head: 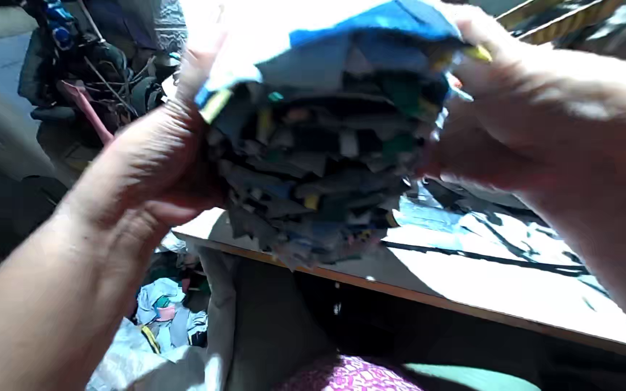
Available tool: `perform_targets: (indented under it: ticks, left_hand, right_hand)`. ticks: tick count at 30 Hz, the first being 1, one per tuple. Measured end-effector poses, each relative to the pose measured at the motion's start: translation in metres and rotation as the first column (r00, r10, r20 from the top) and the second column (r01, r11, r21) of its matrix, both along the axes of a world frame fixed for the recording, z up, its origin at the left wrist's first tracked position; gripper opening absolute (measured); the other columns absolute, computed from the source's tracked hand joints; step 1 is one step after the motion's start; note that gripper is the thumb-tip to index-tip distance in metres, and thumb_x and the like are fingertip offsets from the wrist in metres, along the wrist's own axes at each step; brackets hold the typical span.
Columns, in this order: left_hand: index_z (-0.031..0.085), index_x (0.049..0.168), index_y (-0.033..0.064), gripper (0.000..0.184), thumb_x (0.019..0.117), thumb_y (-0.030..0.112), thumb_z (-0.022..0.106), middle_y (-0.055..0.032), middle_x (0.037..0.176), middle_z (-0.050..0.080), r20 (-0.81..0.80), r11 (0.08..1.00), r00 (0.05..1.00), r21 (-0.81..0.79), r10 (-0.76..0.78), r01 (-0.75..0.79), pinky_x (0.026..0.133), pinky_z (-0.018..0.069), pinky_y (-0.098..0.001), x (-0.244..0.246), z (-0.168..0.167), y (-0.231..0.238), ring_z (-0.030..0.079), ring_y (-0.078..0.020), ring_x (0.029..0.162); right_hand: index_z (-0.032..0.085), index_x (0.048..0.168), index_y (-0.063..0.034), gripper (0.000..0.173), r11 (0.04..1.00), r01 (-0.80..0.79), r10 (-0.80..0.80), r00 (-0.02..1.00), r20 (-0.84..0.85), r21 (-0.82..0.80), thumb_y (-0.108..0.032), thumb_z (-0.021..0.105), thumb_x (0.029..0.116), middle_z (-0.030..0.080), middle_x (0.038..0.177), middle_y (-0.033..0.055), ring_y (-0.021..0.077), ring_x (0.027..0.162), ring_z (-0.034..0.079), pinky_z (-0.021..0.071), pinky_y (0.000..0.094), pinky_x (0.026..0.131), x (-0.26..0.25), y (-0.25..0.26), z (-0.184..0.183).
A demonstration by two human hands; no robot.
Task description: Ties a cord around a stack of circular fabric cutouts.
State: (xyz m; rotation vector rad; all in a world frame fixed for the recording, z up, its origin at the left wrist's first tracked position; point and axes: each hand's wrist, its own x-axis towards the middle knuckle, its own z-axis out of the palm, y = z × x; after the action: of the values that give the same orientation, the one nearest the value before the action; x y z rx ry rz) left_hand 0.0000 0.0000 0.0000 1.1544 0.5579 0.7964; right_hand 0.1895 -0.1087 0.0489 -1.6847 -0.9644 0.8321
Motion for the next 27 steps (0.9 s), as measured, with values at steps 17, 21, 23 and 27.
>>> perform_targets:
  ticks: [17, 21, 23, 27]
  left_hand:
    - [0.062, 0.115, 0.0175, 0.046, 0.1022, 0.059, 0.047, -0.0012, 0.097, 0.071, -0.182, 0.961, 0.954, -0.191, -0.237, 0.202, 0.071, 0.0605, -0.0297, 0.103, -0.064, -0.029, 0.071, -0.0115, 0.088]
    - [0.062, 0.113, 0.0157, 0.047, 0.1020, 0.059, 0.047, -0.0029, 0.094, 0.070, -0.216, 0.962, 0.952, -0.212, -0.217, 0.171, 0.069, 0.0609, -0.0314, 0.103, -0.061, -0.029, 0.071, -0.0137, 0.085]
    - [0.062, 0.116, 0.0168, 0.046, 0.1018, 0.058, 0.049, -0.0028, 0.096, 0.071, -0.184, 0.959, 0.955, -0.202, -0.235, 0.197, 0.070, 0.0615, -0.0328, 0.101, -0.062, -0.027, 0.071, -0.0141, 0.087]
    - [0.062, 0.119, 0.0172, 0.044, 0.1018, 0.056, 0.051, -0.0039, 0.100, 0.071, -0.155, 0.957, 0.956, -0.194, -0.249, 0.218, 0.074, 0.0618, -0.0345, 0.100, -0.063, -0.027, 0.071, -0.0153, 0.090]
  right_hand:
    - [0.054, 0.127, -0.0260, 0.054, 0.997, -0.052, 0.035, 0.969, -0.244, -0.061, -0.070, 0.042, 0.0981, 0.069, 0.106, -0.0072, 0.0032, 0.090, 0.068, 0.0565, 0.0213, 0.070, 0.129, -0.052, -0.109]
    - [0.045, 0.145, -0.0243, 0.074, 0.990, -0.075, 0.069, 0.996, -0.056, -0.123, -0.078, 0.037, 0.0948, 0.066, 0.121, 0.0057, 0.0217, 0.105, 0.067, 0.0572, 0.0420, 0.081, 0.137, -0.049, -0.112]
    - [0.040, 0.149, -0.0198, 0.077, 0.991, -0.065, 0.081, 0.988, 0.130, -0.117, -0.076, 0.038, 0.0959, 0.059, 0.128, 0.0136, 0.0305, 0.113, 0.061, 0.0520, 0.0545, 0.087, 0.142, -0.048, -0.110]
    - [0.048, 0.144, -0.0067, 0.072, 0.993, -0.047, -0.037, 0.747, 0.663, 0.108, -0.060, 0.058, 0.0966, 0.064, 0.117, 0.0193, 0.0367, 0.095, 0.065, 0.0516, 0.0629, 0.078, 0.151, -0.059, -0.095]
